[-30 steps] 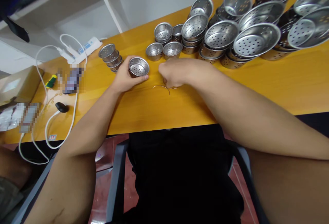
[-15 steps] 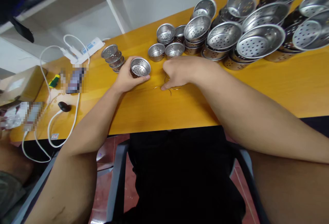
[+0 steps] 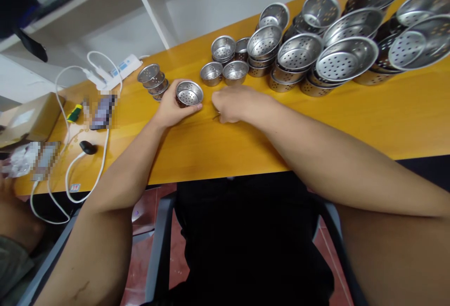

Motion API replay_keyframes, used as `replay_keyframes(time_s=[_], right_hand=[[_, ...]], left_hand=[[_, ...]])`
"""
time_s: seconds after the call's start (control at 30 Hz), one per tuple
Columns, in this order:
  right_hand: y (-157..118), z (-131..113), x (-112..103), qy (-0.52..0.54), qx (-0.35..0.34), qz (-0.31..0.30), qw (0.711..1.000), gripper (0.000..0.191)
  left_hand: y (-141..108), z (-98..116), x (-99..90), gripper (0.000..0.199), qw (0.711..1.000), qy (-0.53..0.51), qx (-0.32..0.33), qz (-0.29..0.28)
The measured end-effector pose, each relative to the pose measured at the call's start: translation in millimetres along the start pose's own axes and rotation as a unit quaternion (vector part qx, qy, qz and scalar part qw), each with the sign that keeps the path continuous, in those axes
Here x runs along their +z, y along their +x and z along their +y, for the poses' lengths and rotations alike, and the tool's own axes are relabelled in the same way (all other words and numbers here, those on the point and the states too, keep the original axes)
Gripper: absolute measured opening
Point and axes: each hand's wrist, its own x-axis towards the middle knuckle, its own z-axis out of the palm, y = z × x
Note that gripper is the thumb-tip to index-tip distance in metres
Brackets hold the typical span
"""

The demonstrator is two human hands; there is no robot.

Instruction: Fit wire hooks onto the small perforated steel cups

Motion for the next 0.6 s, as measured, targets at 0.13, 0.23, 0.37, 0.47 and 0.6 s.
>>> replay_keyframes(time_s=[0.13,0.23,0.37,0.47,0.6], right_hand=[[2,-4,-1,0.002,0.006,-0.007,1.0,0.027],[0,-6,-2,0.006,0.009,-0.007,1.0,0.024],[-2,-5,-2,0.004,0.001,0.011,1.0,0.029],[0,1,-1,0.023,0.019,0.045,0.999,0.032],[6,15,2,0.08,0.022,0.115,0.99,0.026]], left_hand=[[0,0,-0.1,0.105,1.0,-0.003,-0.005,0.001],[0,0,0.1,0.106,1.0,-0.007,-0.004,0.004],[0,-1,0.6,0.106,1.0,-0.006,0.005,0.009],[0,-1,0.7,0.104,1.0,0.001,0.01,0.014],[0,-5,0.2,0.101,1.0,0.005,0.023,0.02]])
